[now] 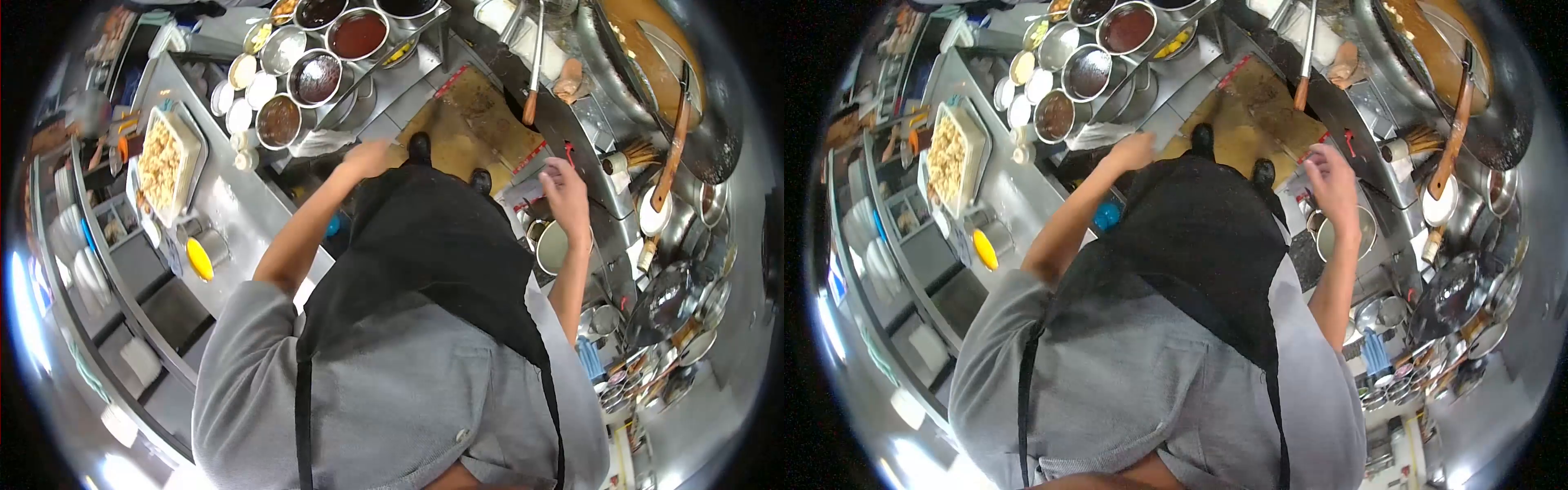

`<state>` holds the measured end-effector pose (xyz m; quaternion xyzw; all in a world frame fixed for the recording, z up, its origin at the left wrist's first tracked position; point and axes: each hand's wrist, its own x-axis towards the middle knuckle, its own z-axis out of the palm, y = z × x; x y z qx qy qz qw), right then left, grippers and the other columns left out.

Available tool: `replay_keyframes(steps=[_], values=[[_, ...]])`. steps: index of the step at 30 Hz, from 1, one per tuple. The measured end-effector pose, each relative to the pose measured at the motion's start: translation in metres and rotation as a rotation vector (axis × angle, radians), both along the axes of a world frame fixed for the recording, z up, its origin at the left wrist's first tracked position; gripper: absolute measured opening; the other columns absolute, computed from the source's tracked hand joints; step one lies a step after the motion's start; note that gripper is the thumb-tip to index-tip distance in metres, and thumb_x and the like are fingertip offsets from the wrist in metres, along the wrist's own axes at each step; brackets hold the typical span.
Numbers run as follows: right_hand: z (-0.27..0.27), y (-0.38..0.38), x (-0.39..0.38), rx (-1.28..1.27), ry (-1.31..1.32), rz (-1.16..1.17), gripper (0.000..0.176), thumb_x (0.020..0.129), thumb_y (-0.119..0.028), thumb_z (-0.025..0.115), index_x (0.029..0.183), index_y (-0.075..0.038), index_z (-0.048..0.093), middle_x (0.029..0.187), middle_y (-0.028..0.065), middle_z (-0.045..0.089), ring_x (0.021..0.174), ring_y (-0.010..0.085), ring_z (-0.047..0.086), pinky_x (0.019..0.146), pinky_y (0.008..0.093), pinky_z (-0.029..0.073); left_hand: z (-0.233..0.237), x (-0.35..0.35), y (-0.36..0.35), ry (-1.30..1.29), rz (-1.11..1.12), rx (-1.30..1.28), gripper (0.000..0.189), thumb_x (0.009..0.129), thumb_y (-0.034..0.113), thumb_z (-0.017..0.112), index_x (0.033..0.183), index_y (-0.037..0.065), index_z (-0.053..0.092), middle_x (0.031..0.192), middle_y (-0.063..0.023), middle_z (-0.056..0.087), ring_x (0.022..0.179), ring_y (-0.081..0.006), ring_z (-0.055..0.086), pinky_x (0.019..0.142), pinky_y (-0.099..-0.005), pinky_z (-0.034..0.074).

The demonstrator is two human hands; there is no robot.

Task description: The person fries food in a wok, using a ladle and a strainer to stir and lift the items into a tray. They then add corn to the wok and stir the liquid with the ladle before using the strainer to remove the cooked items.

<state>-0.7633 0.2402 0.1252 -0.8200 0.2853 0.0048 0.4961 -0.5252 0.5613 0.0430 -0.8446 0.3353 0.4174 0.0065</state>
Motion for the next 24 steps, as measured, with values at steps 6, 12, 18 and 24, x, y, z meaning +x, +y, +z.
replay_keyframes(steps=[6,12,18,24], values=[[-0.091,-0.022,-0.028,-0.017,0.113,0.210,0.026,0.083,-0.013,0.062,0.106,0.000,0.058,0.090,0.0171,0.065,0.082,0.0292,0.064,0.075,0.0373,0.050,-0.176,-0.070,0.229,0.215,0.832,-0.206,0.013,0.080,0.012,0.056,0.089,0.002,0.057,0.069,-0.0078,0.058,0.056,-0.0215,0.062,0.045,-0.0351,0.054],[-0.152,-0.042,-0.046,-0.065,0.268,0.379,0.024,0.080,-0.021,0.063,0.094,-0.002,0.060,0.089,0.0201,0.064,0.089,0.0375,0.061,0.078,0.0435,0.048,-0.110,-0.180,0.168,0.302,1.993,-0.484,0.020,0.086,0.008,0.049,0.104,0.001,0.050,0.085,-0.0128,0.058,0.069,-0.0300,0.065,0.060,-0.0386,0.059],[-0.211,-0.016,-0.008,-0.004,0.109,0.596,0.019,0.080,-0.018,0.063,0.090,-0.002,0.061,0.078,0.0105,0.063,0.072,0.0201,0.062,0.068,0.0334,0.049,-0.085,-0.202,0.136,0.285,1.971,-0.708,0.021,0.086,0.007,0.048,0.106,0.001,0.050,0.089,-0.0136,0.059,0.072,-0.0273,0.065,0.063,-0.0365,0.057],[-0.201,0.056,0.055,0.589,0.364,0.400,0.018,0.088,-0.017,0.058,0.101,-0.005,0.057,0.083,0.0074,0.062,0.072,0.0178,0.061,0.061,0.0303,0.050,-0.066,-0.177,0.129,0.426,2.064,-0.962,0.025,0.091,0.010,0.048,0.114,0.000,0.047,0.100,-0.0171,0.060,0.078,-0.0244,0.064,0.070,-0.0338,0.055]])
